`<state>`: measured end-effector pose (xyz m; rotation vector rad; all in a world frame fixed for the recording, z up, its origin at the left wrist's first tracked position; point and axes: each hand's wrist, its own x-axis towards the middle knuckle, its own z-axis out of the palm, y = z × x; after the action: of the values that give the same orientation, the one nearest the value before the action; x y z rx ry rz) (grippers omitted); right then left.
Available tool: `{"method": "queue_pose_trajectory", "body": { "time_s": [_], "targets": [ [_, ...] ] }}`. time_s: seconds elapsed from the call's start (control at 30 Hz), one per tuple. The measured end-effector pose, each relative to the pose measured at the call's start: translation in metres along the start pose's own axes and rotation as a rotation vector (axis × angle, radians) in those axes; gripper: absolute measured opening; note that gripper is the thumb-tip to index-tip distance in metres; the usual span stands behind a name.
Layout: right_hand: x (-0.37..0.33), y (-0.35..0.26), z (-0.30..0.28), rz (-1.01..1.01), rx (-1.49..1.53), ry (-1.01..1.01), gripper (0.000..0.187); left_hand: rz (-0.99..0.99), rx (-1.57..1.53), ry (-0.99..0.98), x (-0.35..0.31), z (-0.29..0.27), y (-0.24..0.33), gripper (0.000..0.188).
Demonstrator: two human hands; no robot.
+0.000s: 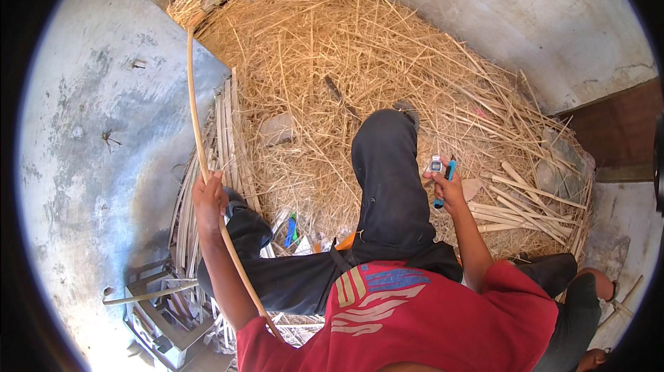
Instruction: The person sits on a straw-covered floor and uses a small knife to shave the surface of a long bamboo stick. They hold the stick with their left hand and scrape along its length with the knife in their right hand, removing thin strips of material.
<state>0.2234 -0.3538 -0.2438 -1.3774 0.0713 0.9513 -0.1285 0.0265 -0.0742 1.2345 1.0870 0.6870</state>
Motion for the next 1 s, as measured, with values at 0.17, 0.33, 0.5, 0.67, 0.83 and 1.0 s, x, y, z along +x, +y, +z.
{"method": "queue_pose_trajectory", "body": {
  "time_s": [0.17, 0.33, 0.5, 0.67, 0.83, 1.0],
  "targets": [
    [0.051, 0.116, -0.073, 0.312, -0.107, 0.162, 0.064, 0.009, 0.023, -0.005, -0.003, 0.005, 0.006, 0.017],
    [0.061, 0.18, -0.107, 0.399, -0.152, 0.292, 0.047, 0.001, 0.03, -0.029, -0.008, 0.0, 0.006, 0.016],
    [0.06, 0.203, -0.182, 0.304, -0.608, 0.542, 0.011, -0.001, 0.004, -0.095, -0.012, 0.012, 0.012, 0.016],
    [0.094, 0.095, -0.125, -0.134, -0.573, 0.555, 0.039, -0.029, 0.046, -0.182, -0.025, 0.037, 0.031, 0.016],
    [0.071, -0.136, 0.074, -0.625, -0.417, 0.256, 0.047, 0.002, 0.152, -0.307, -0.026, 0.067, 0.057, 0.019],
    [0.02, -0.216, 0.249, -0.926, -0.771, -0.232, 0.052, 0.08, 0.234, -0.344, -0.025, 0.076, 0.066, 0.018]
  ]
}}
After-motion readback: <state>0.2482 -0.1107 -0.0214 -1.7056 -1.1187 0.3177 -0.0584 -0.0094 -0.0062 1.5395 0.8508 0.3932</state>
